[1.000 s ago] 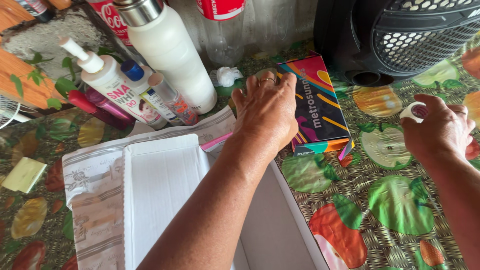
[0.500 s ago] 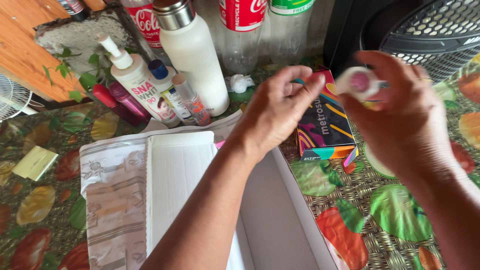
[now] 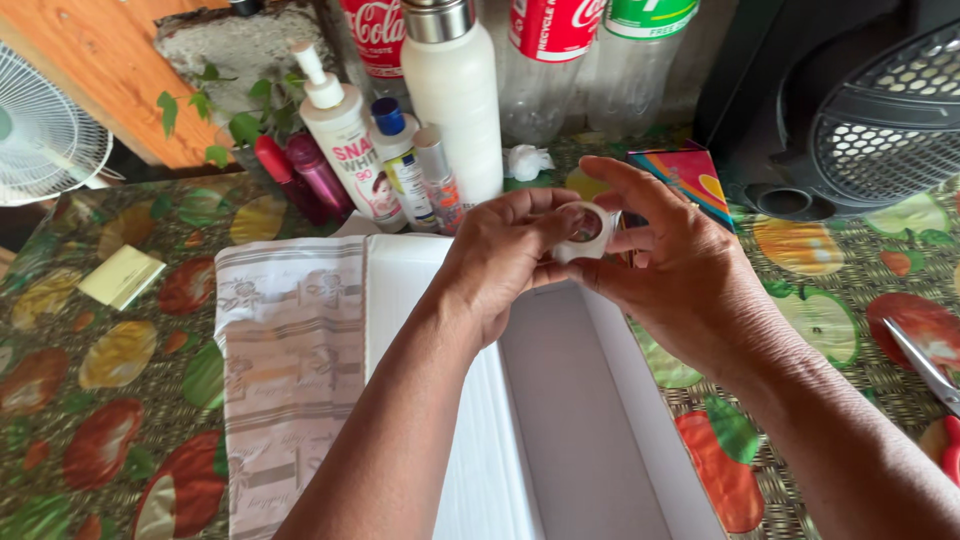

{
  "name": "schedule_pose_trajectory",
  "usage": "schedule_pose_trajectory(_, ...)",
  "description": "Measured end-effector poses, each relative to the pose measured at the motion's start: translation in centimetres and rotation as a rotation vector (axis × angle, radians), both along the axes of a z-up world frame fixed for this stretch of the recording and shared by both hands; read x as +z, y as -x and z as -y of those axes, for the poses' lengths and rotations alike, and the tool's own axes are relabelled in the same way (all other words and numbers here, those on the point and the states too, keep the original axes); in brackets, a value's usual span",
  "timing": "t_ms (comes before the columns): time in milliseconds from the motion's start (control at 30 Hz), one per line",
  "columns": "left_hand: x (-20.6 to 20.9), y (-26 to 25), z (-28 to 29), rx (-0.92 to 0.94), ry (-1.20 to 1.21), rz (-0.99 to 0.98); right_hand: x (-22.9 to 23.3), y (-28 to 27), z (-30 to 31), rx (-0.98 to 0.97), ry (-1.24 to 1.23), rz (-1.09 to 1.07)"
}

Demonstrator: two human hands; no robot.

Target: The person assembles a white cardboard box by folding its flaps and securing them with tape. They use scissors to cut the tape and repeatedly apply tape to the box edges to hold the structure together.

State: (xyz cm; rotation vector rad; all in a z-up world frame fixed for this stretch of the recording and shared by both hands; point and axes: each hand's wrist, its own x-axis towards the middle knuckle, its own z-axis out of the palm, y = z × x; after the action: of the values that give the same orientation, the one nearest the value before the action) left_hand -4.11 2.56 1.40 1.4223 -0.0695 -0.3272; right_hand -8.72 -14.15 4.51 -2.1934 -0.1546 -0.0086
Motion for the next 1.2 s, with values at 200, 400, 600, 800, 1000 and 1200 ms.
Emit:
schedule_pose_trajectory(200,-0.3,0.7,-1.7,0.063,-0.089,-0.064,-1.7,-0.8,0.0,0.093,-0.062,-0.003)
schedule_pose_trajectory(400,-0.3,1.2,-2.6,0.025,-0.064,-0.095,-1.5,-0.8,0.7,0.089,-0.198,-0.193)
schedule_pose_trajectory(600,-0.4,1.1,-2.7,0.039,-0.115,-0.154,-1.0,-0.7,0.5,0.162,-0.412,-0.305)
schedule_pose_trajectory(800,-0.7,1.5,-2.7,-0.012,-0.161,-0.154,-2.2,-0.8,0.3,0.106,-0.454,-0.423)
schedule_pose_trajectory(1000,-0.8,1.8,-2.7,0.001,-0.172,-0.187,-3.9,-1.3,1.1,0.019,-0.546,-0.491)
schedule_pose_trajectory(1200,-0.6,1.7,-2.5,0.006,-0.160,-0.230,-4.7,-1.5,1.6,0.044,-0.646,-0.491)
